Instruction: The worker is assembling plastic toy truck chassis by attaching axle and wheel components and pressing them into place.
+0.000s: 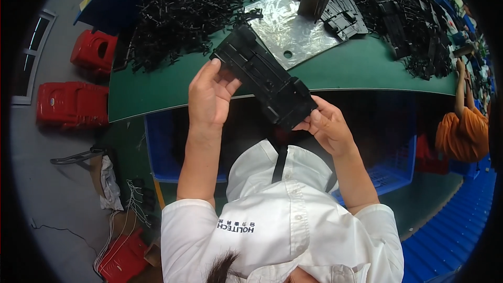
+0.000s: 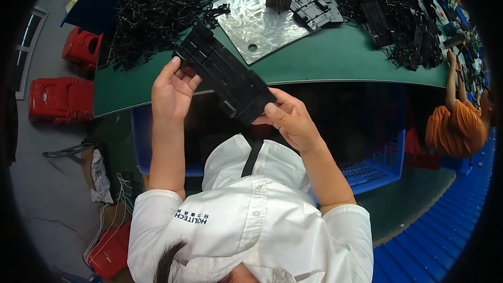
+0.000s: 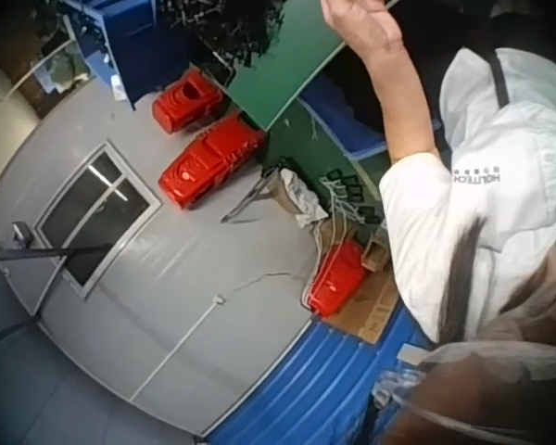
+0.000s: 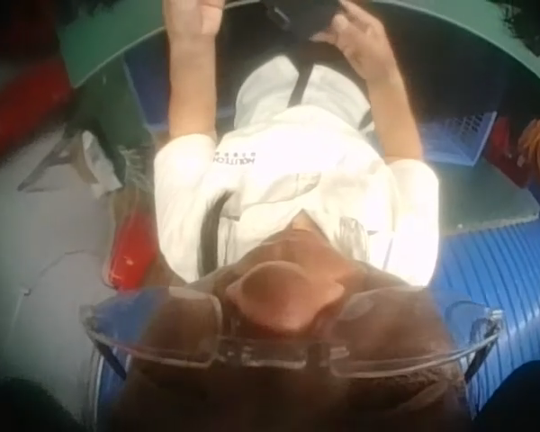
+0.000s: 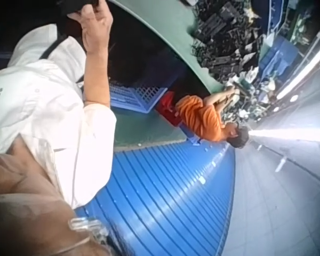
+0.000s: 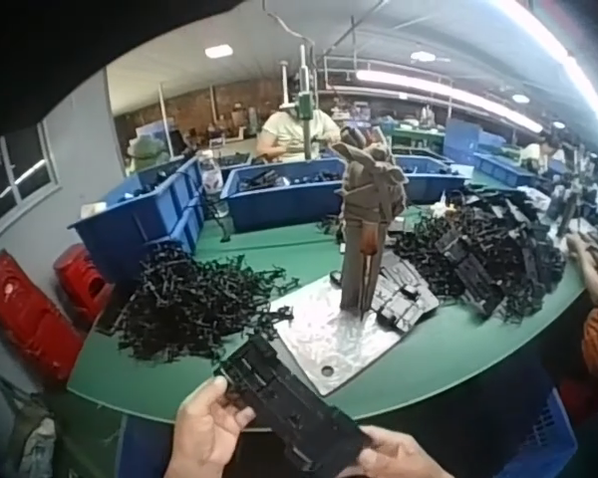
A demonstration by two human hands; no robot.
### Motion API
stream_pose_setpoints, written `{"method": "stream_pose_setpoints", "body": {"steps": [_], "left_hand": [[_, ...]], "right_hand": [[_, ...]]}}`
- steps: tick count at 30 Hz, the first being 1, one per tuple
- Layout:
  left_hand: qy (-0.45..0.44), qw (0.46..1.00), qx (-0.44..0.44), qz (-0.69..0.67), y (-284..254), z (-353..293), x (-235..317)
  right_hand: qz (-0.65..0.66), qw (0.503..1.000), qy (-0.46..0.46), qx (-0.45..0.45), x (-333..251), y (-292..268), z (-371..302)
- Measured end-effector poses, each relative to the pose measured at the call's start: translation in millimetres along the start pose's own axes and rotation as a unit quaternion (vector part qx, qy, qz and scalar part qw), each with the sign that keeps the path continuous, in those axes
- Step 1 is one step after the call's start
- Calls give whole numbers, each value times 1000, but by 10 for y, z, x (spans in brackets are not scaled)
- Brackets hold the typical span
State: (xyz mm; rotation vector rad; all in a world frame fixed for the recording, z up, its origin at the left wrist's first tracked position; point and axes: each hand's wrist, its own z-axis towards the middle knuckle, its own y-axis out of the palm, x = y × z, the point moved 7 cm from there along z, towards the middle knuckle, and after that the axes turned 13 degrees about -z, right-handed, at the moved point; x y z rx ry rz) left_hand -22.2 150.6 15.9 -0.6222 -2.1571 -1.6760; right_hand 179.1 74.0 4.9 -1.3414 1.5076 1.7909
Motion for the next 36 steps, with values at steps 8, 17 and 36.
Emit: {"method": "stream_pose_setpoints", "body": {"steps": [8,17,36], "left_hand": [[-4,999,-31,21,87,-296,-165],[141,835,-204,491,454,-531,17],[-82,862,-202,458,1037,-336,-718]], "right_hand": [[13,986,-29,163,-150,-310,-53],[-107,978,28,177,-600,-793,-276],[-492,802,-131,311,-1441,-1387,-24]]}}
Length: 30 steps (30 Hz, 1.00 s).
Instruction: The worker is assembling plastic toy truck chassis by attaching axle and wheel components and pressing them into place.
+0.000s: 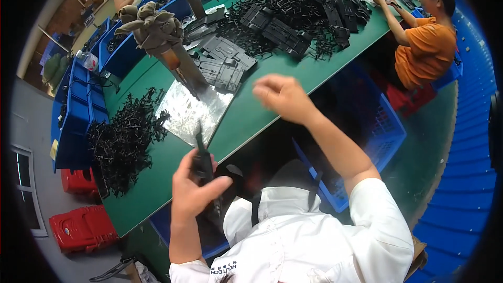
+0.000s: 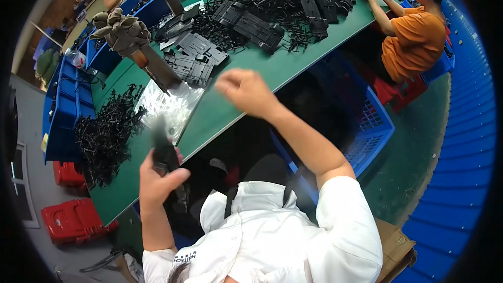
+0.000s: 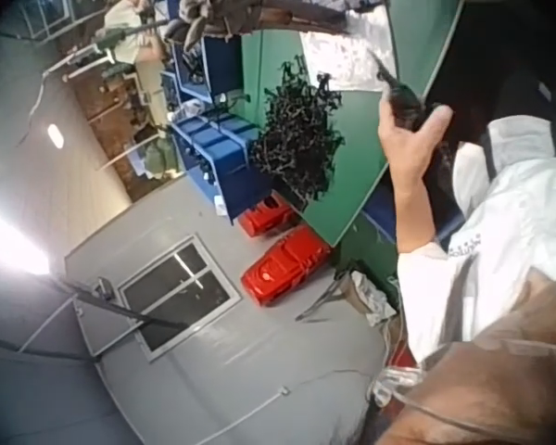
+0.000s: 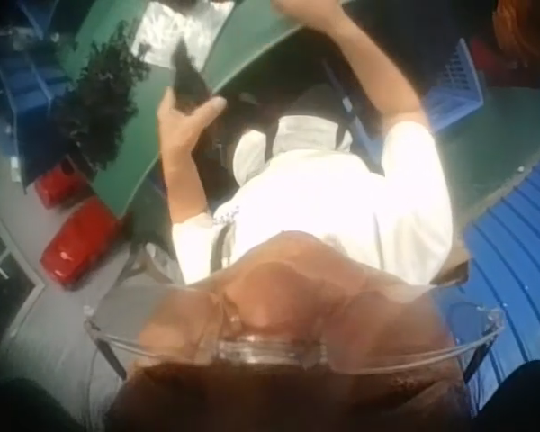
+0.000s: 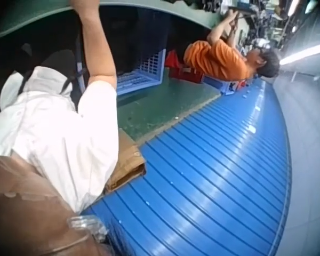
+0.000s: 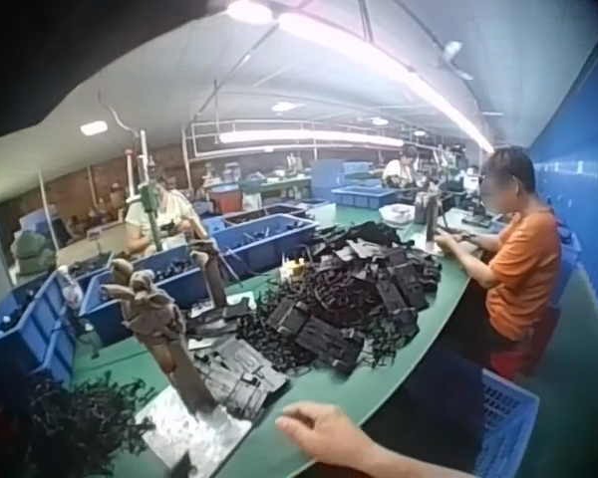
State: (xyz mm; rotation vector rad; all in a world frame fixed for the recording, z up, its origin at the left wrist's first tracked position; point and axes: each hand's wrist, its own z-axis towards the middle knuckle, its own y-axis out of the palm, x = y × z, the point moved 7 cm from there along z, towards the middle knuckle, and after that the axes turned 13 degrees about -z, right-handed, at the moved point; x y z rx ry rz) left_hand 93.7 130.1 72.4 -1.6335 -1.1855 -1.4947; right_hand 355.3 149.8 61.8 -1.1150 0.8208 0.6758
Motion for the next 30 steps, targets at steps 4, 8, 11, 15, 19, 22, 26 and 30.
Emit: {"method": "stream_pose_setpoints", "body": {"steps": [4,8,11,15,19,22,26,30], "left_hand": [[-82,945,-10,-318,-138,63,-85],[-79,940,22,-331,-200,43,-240],[-77,937,14,-342,-254,30,-327],[-79,936,6,-344,-324,27,-405],[-78,934,6,-348,-316,41,-383],[-79,933,11,-350,-347,38,-375],[-129,909,-24,-395,-287,39,-456],[-130,907,-33,-399,-221,67,-445]], "right_hand": [[-314,922,-98,202,210,-236,550],[-439,885,-38,151,483,-46,854],[-468,875,-40,117,568,27,979],[-462,885,-5,62,533,-17,1018],[-398,916,11,47,532,-218,1197],[-105,970,218,-35,644,-353,1238],[12,964,252,-83,678,-478,1239],[-329,941,35,-74,482,-433,1203]]}}
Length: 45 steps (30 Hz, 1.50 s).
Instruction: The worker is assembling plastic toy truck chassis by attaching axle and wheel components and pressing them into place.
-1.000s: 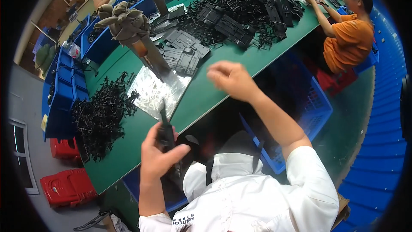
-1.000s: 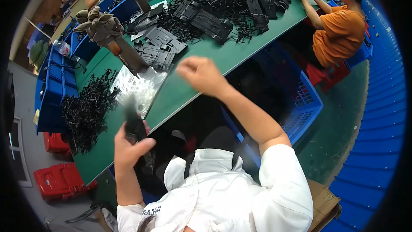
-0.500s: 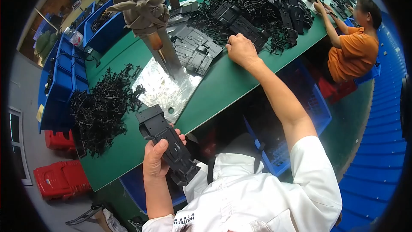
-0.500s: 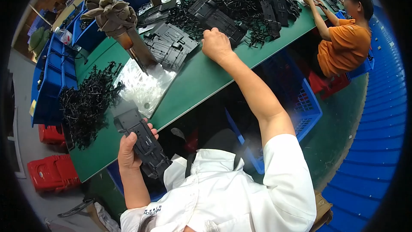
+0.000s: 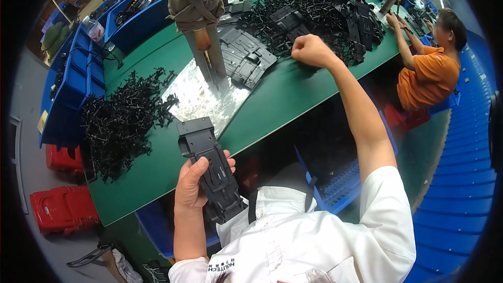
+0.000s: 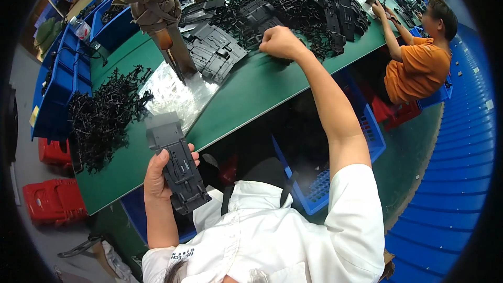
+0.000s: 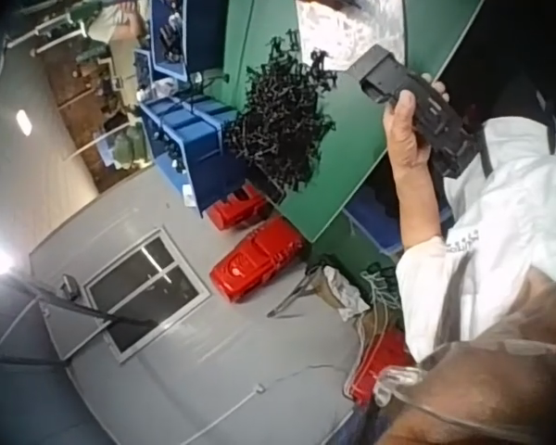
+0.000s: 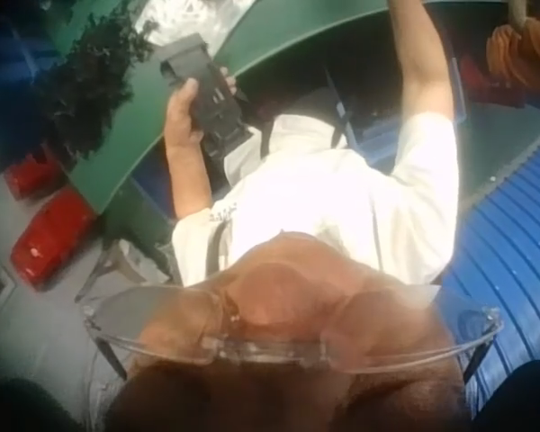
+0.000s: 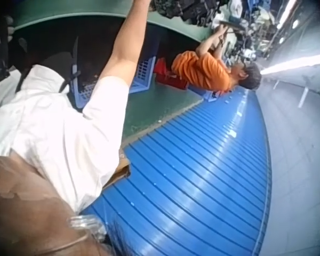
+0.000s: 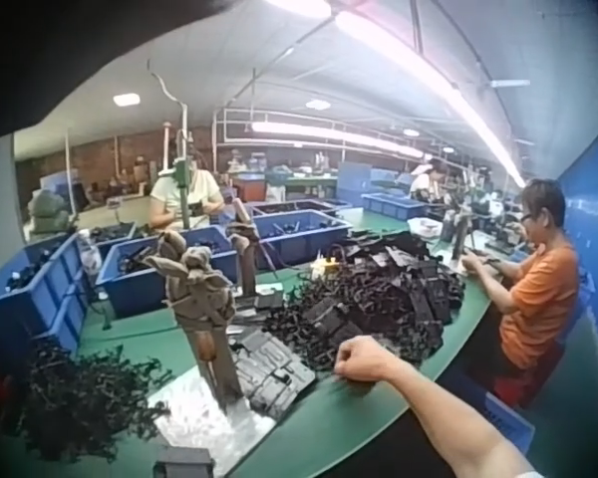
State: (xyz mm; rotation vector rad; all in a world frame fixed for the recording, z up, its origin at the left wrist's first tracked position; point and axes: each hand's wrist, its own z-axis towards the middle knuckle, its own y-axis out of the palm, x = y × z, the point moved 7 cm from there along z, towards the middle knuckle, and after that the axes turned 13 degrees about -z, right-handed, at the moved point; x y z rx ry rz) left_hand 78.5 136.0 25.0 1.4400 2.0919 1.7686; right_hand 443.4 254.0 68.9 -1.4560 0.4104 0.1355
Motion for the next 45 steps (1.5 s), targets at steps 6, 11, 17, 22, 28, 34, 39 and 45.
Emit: {"method": "stream_pose_setpoints", "body": {"steps": [6,11,17,22,28,34,39,45], "left_hand": [[-9,1000,-4,-15,-26,-12,-24],[-10,1000,-2,-24,-47,14,-75],[-27,998,-13,-46,-46,43,-115],[-58,996,-31,-66,-102,10,-238],[-70,996,-39,-48,-73,-88,-332],[-77,995,-43,-42,-92,-155,-390],[-71,995,-58,-33,-80,-180,-412],[-65,996,-54,-18,-78,-226,-403]], "right_hand": [[86,993,-41,68,-242,-151,-235],[233,970,-22,60,-291,-15,-401],[401,912,-88,-15,-749,154,-977],[406,881,-237,-49,-1406,386,-1383],[258,910,-323,-25,-1955,353,-1677],[202,923,-327,-17,-2036,402,-1750],[189,930,-315,-4,-2030,414,-1784],[174,929,-326,9,-2086,363,-1827]]}}
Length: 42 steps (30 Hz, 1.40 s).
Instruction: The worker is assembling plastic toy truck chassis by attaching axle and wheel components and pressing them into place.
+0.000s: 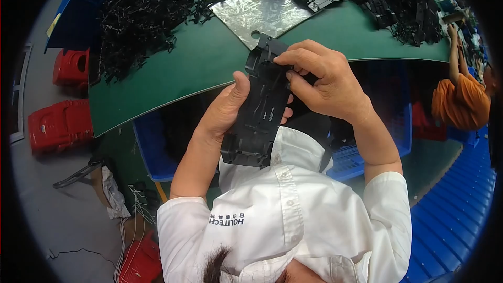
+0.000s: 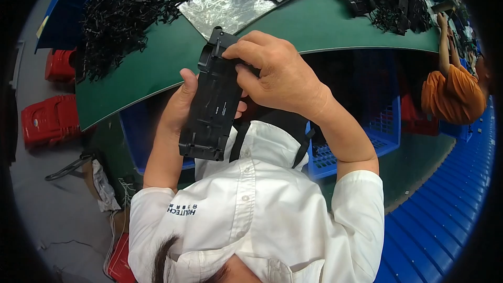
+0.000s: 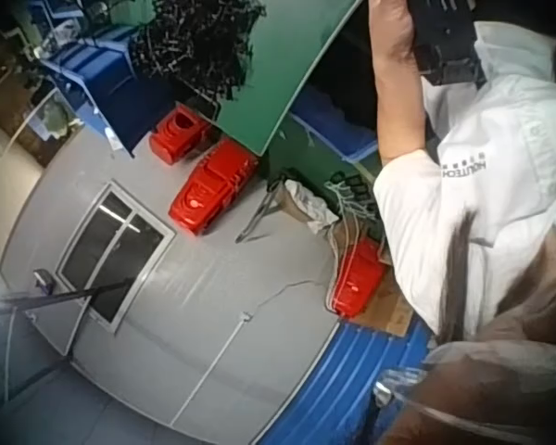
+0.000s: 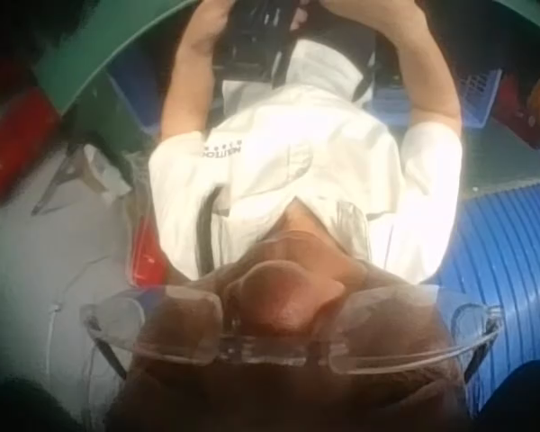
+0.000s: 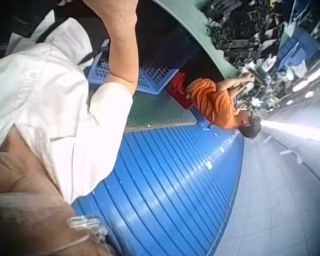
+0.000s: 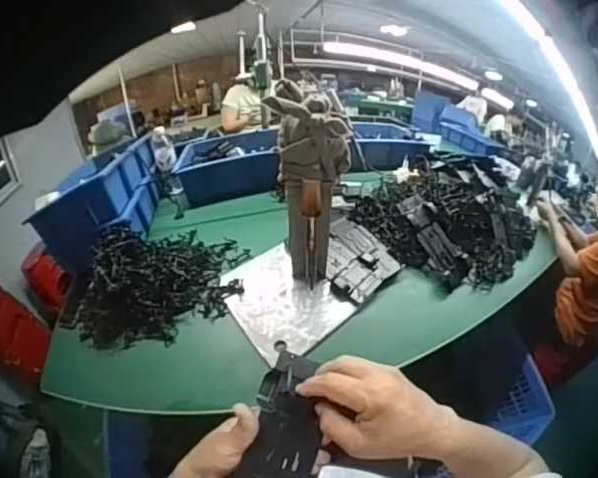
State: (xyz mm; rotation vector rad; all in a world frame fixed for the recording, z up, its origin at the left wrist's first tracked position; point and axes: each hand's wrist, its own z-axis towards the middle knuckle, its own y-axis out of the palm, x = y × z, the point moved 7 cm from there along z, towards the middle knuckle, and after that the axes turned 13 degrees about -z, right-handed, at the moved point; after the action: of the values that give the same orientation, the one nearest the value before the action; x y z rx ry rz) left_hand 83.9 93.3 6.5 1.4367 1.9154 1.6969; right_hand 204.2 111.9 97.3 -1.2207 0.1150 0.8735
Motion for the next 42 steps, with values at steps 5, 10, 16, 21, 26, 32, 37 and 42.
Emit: {"method": "stream_pose_setpoints", "body": {"steps": [5,10,16,21,26,32,37,42], "left_hand": [[6,1000,-7,8,7,-33,10],[25,999,-20,29,62,-68,44],[47,997,20,59,43,-82,60],[84,985,53,144,37,-110,110],[83,983,58,150,-8,-89,94],[63,986,59,144,-49,-84,77],[74,982,67,160,-34,-88,71],[83,979,73,169,-68,-78,48]], "right_hand": [[-16,1000,7,8,-21,16,-37],[-52,997,-24,60,-87,-10,-84],[-62,994,-41,79,-129,-7,-136],[-113,988,-59,88,-194,18,-183],[-111,988,-66,84,-172,29,-196],[-59,994,-17,94,-143,67,-204],[-85,992,-39,87,-151,120,-246],[-104,989,-47,93,-138,150,-280]]}}
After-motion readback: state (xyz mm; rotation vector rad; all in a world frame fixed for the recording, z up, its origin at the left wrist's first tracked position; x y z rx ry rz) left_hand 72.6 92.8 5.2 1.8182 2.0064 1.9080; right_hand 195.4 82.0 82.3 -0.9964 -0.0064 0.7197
